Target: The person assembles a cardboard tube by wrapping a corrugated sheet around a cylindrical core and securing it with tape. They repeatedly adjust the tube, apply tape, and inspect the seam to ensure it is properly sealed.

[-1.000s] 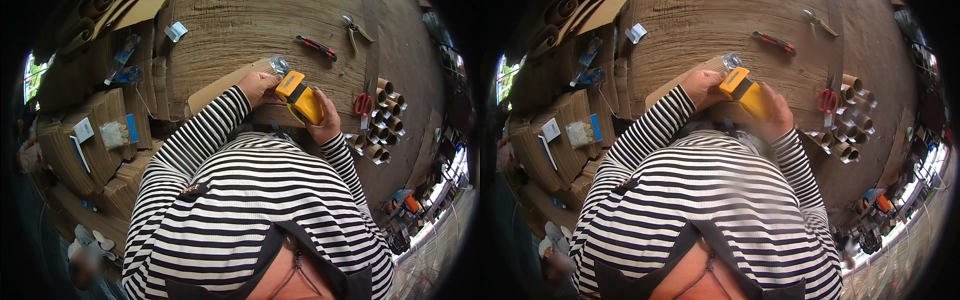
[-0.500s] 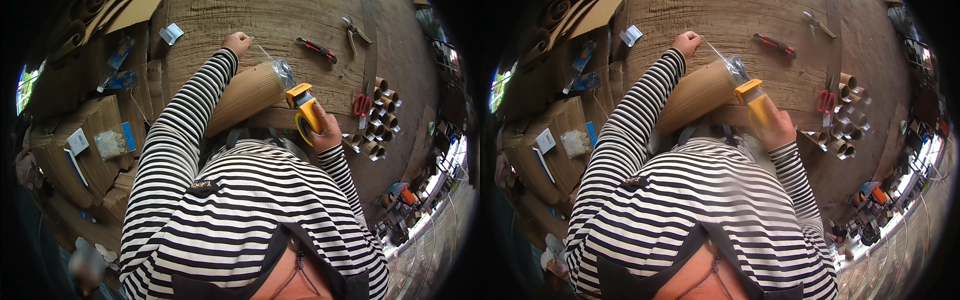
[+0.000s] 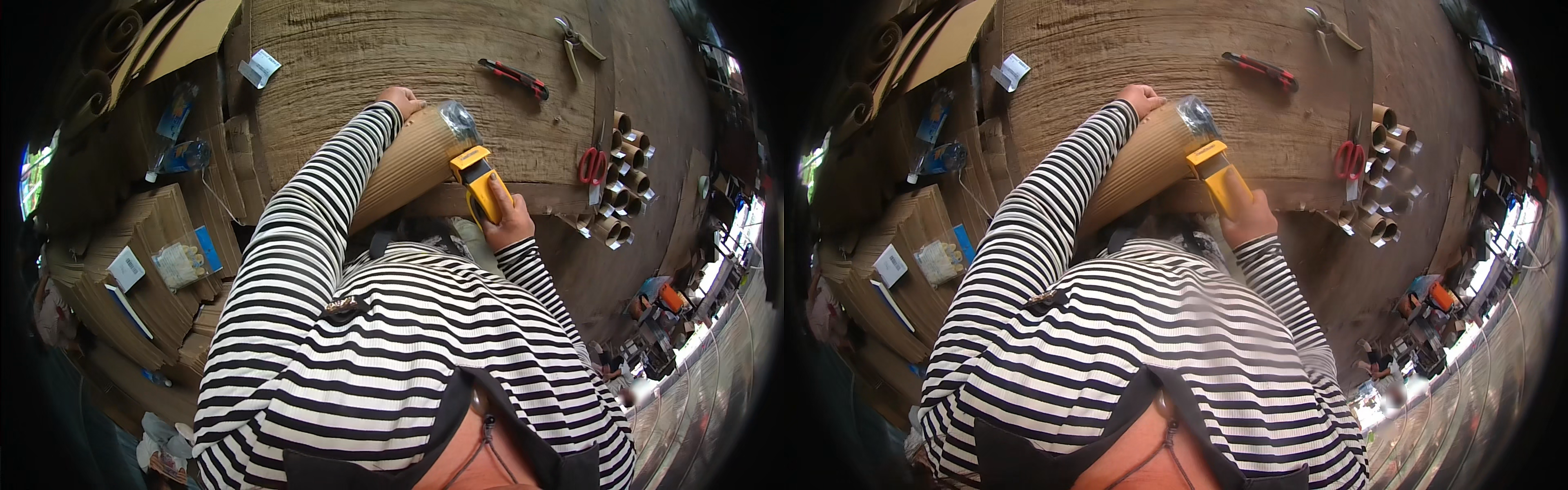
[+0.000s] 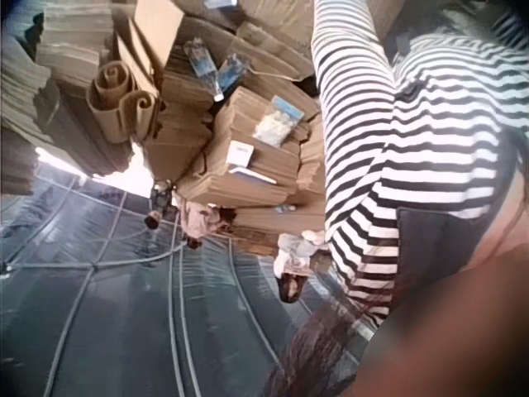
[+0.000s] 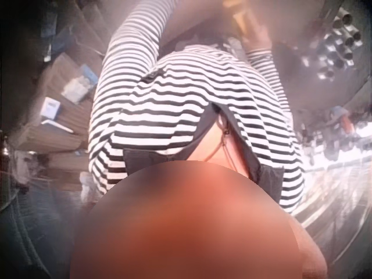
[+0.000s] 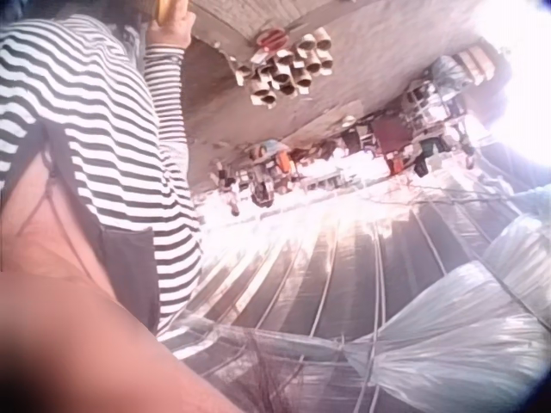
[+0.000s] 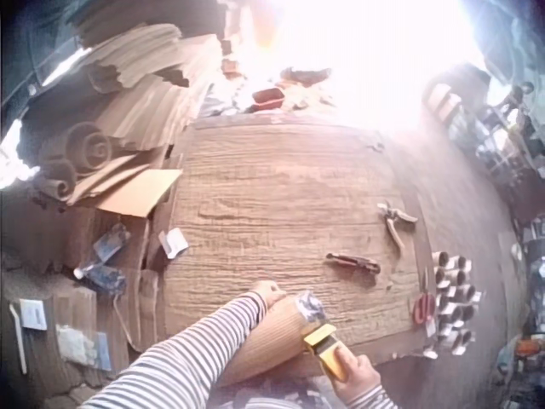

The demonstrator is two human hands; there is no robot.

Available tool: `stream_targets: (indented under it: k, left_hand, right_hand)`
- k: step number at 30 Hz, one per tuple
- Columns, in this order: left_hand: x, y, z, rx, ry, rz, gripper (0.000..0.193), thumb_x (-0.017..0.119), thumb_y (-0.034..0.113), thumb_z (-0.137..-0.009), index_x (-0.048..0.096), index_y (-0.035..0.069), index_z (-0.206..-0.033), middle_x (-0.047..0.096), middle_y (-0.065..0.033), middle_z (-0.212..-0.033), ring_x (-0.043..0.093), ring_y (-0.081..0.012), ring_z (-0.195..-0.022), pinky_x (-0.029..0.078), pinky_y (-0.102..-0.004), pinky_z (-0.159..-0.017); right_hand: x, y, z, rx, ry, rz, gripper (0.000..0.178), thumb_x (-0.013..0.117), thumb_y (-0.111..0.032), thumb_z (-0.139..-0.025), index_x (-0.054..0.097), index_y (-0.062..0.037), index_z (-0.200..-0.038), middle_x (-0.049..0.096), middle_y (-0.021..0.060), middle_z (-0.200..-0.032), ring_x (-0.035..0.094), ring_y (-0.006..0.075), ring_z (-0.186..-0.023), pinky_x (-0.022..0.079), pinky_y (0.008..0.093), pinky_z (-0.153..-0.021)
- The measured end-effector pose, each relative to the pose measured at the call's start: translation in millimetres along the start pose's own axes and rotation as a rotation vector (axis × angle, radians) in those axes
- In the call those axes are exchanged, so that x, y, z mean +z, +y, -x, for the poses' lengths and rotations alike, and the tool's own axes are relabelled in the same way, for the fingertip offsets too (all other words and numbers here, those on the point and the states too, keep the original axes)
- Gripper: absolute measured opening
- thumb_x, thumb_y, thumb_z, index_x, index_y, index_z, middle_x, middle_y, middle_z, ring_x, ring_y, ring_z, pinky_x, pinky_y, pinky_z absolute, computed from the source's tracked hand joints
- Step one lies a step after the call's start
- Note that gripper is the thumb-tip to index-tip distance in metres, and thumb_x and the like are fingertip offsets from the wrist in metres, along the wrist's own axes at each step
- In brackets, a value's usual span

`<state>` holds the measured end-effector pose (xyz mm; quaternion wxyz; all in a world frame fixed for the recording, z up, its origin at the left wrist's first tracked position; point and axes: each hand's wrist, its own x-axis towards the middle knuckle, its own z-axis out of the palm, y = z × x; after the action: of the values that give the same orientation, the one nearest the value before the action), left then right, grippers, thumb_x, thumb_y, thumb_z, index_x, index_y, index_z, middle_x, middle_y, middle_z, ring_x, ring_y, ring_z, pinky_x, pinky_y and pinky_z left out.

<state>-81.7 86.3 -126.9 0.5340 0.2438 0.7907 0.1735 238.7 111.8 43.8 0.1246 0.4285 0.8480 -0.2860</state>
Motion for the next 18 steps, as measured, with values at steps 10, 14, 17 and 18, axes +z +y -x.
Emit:
stream_targets:
  k: [10, 14, 17, 18]
  left_hand:
    - [-28, 7, 46, 0.358, -0.387, 0.028, 0.092, 0.082, 0.045, -0.076, 0.041, 0.007, -0.149, 0.049, -0.0258, -0.144, 0.048, -0.0346, -0.135, 0.038, -0.0399, -0.114]
    - [-9, 71, 102, 0.267, -0.146, -0.672, 0.130, 0.085, 0.060, -0.062, 0.014, 0.011, -0.159, 0.037, -0.0252, -0.152, 0.038, -0.0402, -0.141, 0.033, -0.0520, -0.115]
    - [16, 75, 111, 0.217, 0.041, -0.763, 0.123, 0.079, 0.063, -0.067, 0.015, 0.012, -0.159, 0.035, -0.0237, -0.152, 0.040, -0.0406, -0.138, 0.036, -0.0538, -0.112]
    - [17, 81, 119, 0.202, 0.054, -0.750, 0.126, 0.087, 0.051, -0.066, 0.011, 0.016, -0.160, 0.034, -0.0195, -0.152, 0.039, -0.0376, -0.139, 0.040, -0.0539, -0.110]
  right_hand:
    - [7, 8, -1, -0.069, 0.066, -0.027, 0.072, 0.070, -0.017, -0.078, 0.048, -0.0324, -0.145, 0.057, 0.0165, -0.097, 0.065, 0.0379, -0.084, 0.056, 0.0448, -0.075]
    - [3, -4, -12, -0.138, 0.173, -0.102, 0.070, 0.070, -0.013, -0.079, 0.051, -0.0322, -0.143, 0.058, 0.0174, -0.092, 0.066, 0.0389, -0.077, 0.056, 0.0457, -0.070]
    - [-4, -6, -9, -0.124, 0.129, -0.078, 0.064, 0.072, -0.014, -0.080, 0.054, -0.0309, -0.139, 0.058, 0.0177, -0.091, 0.066, 0.0384, -0.075, 0.056, 0.0452, -0.068]
    - [-9, -5, -5, -0.119, 0.102, -0.074, 0.064, 0.072, -0.015, -0.079, 0.054, -0.0303, -0.138, 0.058, 0.0175, -0.091, 0.066, 0.0383, -0.075, 0.056, 0.0448, -0.068]
